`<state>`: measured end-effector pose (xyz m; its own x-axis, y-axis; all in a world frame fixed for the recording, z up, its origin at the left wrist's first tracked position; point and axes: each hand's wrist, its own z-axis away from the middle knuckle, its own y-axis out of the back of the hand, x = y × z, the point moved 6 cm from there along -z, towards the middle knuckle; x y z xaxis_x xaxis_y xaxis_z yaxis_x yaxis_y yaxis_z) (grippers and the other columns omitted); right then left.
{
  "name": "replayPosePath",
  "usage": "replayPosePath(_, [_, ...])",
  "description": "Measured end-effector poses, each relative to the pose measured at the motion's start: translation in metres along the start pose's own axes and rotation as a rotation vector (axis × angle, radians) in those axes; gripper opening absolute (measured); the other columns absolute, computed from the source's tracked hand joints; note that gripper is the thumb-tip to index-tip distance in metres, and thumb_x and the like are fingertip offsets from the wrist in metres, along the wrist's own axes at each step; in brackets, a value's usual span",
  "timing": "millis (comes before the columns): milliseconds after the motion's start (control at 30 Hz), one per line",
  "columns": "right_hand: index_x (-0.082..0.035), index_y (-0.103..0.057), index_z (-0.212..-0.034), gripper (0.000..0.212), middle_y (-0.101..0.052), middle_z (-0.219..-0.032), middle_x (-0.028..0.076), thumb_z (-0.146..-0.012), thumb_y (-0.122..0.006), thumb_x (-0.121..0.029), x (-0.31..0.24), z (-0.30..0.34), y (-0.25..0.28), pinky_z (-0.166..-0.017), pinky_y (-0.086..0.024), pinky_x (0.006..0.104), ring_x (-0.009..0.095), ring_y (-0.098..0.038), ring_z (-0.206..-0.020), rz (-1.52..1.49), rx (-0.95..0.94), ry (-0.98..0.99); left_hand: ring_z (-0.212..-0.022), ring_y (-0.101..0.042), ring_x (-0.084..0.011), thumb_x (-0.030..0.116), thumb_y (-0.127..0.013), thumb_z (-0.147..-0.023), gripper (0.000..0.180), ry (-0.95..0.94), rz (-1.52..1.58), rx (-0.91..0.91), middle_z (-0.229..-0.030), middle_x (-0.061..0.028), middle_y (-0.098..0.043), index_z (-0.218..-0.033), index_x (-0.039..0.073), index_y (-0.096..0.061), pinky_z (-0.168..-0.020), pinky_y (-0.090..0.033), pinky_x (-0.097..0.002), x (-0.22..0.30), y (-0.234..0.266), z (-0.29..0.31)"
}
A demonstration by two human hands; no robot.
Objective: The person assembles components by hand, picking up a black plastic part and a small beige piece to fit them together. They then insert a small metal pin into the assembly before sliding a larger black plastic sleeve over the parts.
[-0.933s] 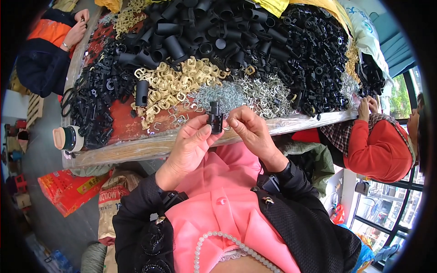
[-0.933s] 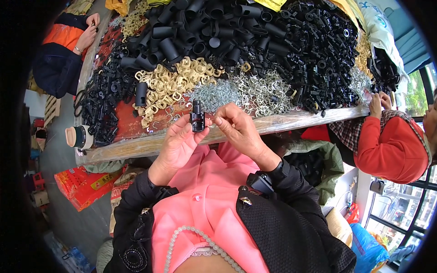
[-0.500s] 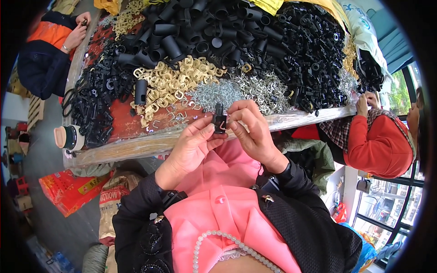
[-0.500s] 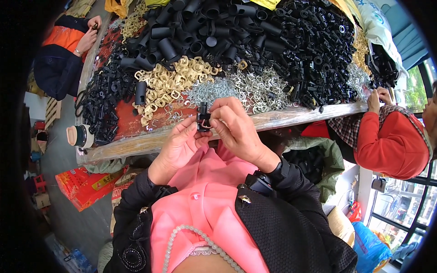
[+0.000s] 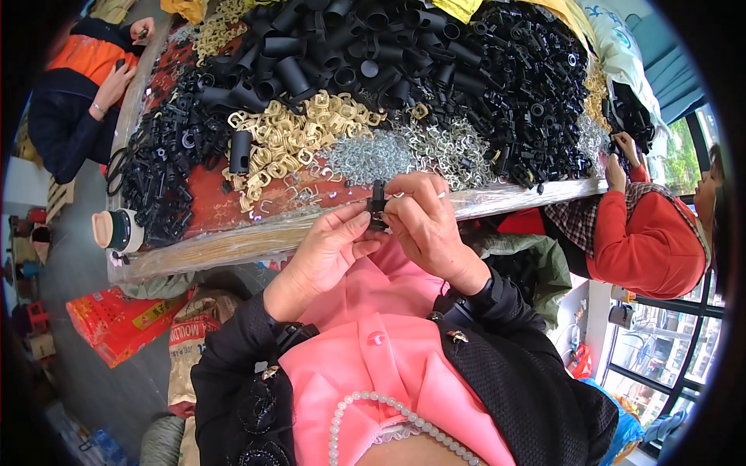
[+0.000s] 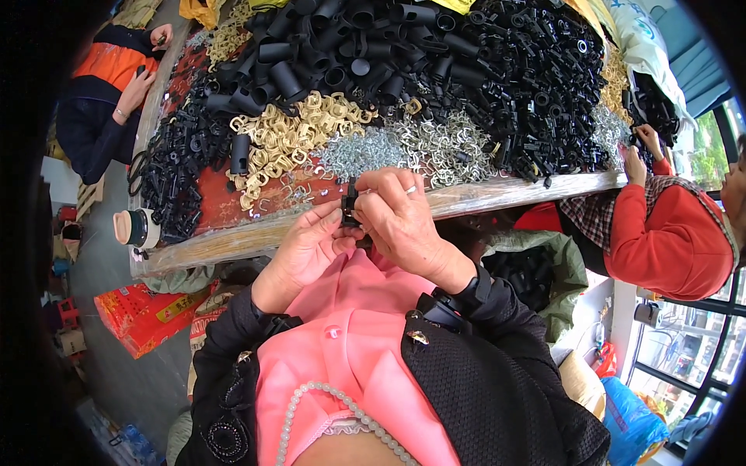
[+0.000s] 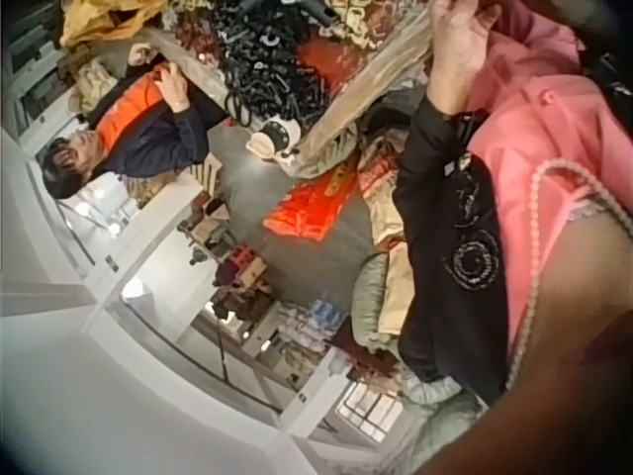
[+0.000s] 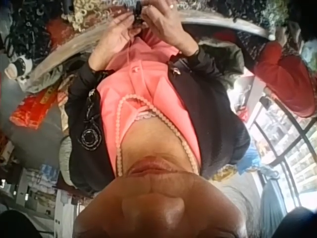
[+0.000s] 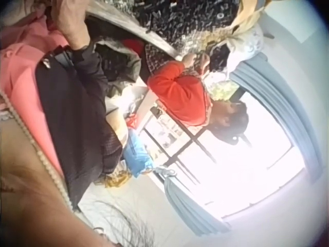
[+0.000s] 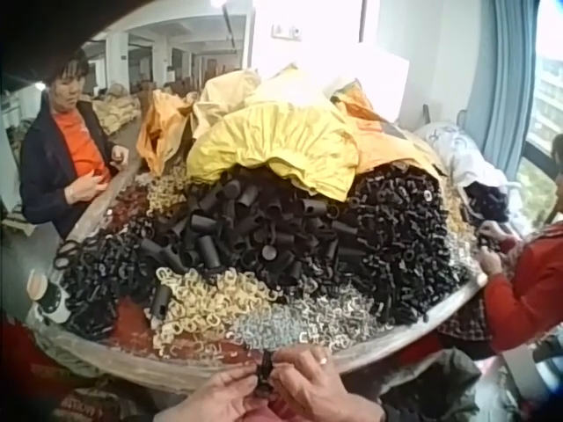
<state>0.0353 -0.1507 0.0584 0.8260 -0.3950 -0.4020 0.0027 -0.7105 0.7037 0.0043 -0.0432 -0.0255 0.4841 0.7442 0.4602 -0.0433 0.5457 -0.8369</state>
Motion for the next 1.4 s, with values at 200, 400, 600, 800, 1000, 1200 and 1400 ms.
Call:
replayPosePath(200, [-0.006,-0.051,-0.077,0.014,-0.049,-0.091,0.008,-0.066,-0.060,-0.004,0.004,-0.001,-0.009,-0.071,-0.035,0.0334,0.024,-0.047,-0.083,0.049,-0.068,0.025,-0.080,-0.059,-0.0163,0.011,-0.051,-0.084,0.023,0.037,-0.017,0.014,-0.095,-0.0062,-0.058,-0.105,0.002,-0.051,-0.068,-0.050,-0.0244,-0.001,0.004,-0.004])
replayPosePath(400, [-0.006,-0.052,-0.076,0.015,-0.049,-0.091,0.008,-0.065,-0.061,-0.004,0.008,0.000,-0.013,-0.071,-0.035,0.0330,0.023,-0.048,-0.083,0.029,-0.104,0.026,-0.079,-0.059,-0.0149,0.011,-0.051,-0.084,0.023,0.053,-0.031,0.051,-0.093,-0.0059,-0.059,-0.104,0.001,-0.052,-0.068,-0.050,-0.0239,-0.002,0.009,-0.006])
replayPosePath(600, [-0.004,-0.053,-0.080,0.015,-0.050,-0.091,0.010,-0.068,-0.062,-0.005,0.016,0.005,-0.010,-0.070,-0.039,0.0332,0.025,-0.050,-0.083,-0.178,-0.079,-0.109,-0.079,-0.059,-0.0146,0.009,-0.051,-0.083,0.023,0.048,-0.070,0.033,-0.092,-0.0078,-0.059,-0.104,0.000,-0.052,-0.068,-0.049,-0.0236,0.000,0.005,-0.004])
replayPosePath(800, [-0.002,-0.053,-0.082,0.016,-0.051,-0.088,0.012,-0.071,-0.063,-0.006,0.038,0.004,0.003,-0.067,-0.043,0.0332,0.027,-0.053,-0.080,-0.258,-0.071,-0.228,-0.077,-0.060,-0.0182,0.007,-0.051,-0.082,0.022,0.038,-0.060,0.065,-0.093,-0.0147,-0.059,-0.102,-0.001,-0.051,-0.065,-0.051,-0.0237,0.002,0.007,-0.004])
replayPosePath(1000, [-0.002,-0.054,-0.083,0.014,-0.054,-0.083,0.011,-0.072,-0.061,-0.007,0.113,-0.003,0.026,-0.063,-0.044,0.0311,0.027,-0.055,-0.078,0.093,-0.079,-0.348,-0.077,-0.060,-0.0196,0.007,-0.051,-0.083,0.021,0.010,-0.044,0.082,-0.096,-0.0184,-0.057,-0.102,-0.001,-0.051,-0.064,-0.052,-0.0238,0.005,0.019,-0.005])
replayPosePath(1200, [-0.004,-0.055,-0.085,0.016,-0.054,-0.086,0.010,-0.073,-0.060,-0.013,0.135,-0.030,0.016,-0.060,-0.043,0.0315,0.028,-0.055,-0.075,0.318,-0.054,-0.258,-0.076,-0.060,-0.0164,0.008,-0.052,-0.082,0.022,-0.028,-0.057,0.098,-0.094,-0.0150,-0.058,-0.102,-0.001,-0.051,-0.065,-0.051,-0.0230,0.011,0.019,-0.006])
replayPosePath(1400, [-0.005,-0.057,-0.080,0.015,-0.057,-0.081,0.010,-0.073,-0.059,-0.018,0.162,-0.036,-0.025,-0.052,-0.040,0.0330,0.028,-0.053,-0.062,0.589,-0.138,-0.194,-0.075,-0.060,-0.0170,0.009,-0.052,-0.082,0.020,-0.058,-0.078,0.132,-0.095,-0.0158,-0.058,-0.100,0.000,-0.051,-0.064,-0.051,-0.0235,0.011,0.018,0.006])
